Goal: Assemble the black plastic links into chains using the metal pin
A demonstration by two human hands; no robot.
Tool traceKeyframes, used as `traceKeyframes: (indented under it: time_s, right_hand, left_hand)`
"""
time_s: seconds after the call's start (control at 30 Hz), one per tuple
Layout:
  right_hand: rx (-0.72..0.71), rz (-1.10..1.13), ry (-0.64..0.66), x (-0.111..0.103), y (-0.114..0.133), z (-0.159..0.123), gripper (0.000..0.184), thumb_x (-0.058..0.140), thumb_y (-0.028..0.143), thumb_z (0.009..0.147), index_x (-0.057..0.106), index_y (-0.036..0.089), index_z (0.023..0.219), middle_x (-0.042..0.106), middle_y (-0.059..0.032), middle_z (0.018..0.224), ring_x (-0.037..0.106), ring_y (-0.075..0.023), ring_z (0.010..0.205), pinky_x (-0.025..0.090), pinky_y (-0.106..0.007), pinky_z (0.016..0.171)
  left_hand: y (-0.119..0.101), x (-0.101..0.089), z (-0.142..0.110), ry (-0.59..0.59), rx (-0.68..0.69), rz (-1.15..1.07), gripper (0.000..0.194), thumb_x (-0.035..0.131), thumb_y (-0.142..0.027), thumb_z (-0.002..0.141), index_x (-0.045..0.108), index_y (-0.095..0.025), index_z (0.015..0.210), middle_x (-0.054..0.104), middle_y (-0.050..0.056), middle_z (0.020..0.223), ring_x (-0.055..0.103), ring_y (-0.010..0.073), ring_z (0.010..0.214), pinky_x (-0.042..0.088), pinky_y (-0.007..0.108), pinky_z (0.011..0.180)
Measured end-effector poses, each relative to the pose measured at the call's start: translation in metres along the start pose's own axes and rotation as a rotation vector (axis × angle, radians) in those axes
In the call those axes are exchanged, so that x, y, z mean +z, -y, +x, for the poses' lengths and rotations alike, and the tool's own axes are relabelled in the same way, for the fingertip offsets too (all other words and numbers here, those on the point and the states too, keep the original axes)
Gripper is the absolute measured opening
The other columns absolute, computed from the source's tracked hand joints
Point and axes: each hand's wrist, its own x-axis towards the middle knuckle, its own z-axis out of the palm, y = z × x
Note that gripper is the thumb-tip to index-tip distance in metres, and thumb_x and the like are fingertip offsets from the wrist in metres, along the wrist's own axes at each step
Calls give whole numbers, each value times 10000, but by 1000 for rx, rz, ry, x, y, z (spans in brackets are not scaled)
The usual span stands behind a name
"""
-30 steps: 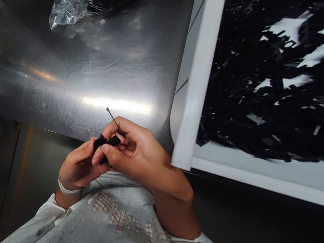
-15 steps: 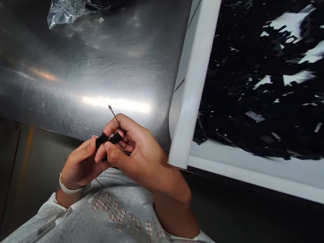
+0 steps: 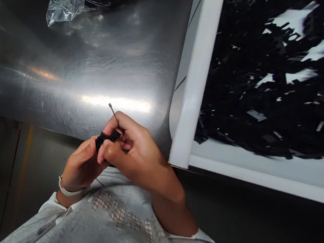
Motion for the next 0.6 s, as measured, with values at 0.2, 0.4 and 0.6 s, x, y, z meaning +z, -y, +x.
traceKeyframes:
  time_s: [0.2,0.4,0.6]
  right_hand:
    - [28,141,-30,4,1,1,397,872,488,832,595,215,756,663,75,559,633,-58,479,454,-122,443]
    - [-19,73,-26,0,-2,0,397,872,513,827,608,217,804,628,66,592,628,-78,509,433,-164,457]
    - [-11,-19,-12,-3,-3,-1,437,849,564,829,566,232,815,627,59,630,520,-63,449,362,-183,419]
  left_hand:
    - [-1,0,-2,15,-30,-14,564,700,-654,880,496,-192,629,539,32,784,576,184,824,539,324,841]
    - [-4,2,-2,-8,-68,-82,560,763,-620,842,493,-187,611,516,25,781,553,169,807,579,333,858]
    - [-1,3,0,8,-51,-70,561,747,-623,856,503,-179,617,476,6,742,550,156,790,542,294,833]
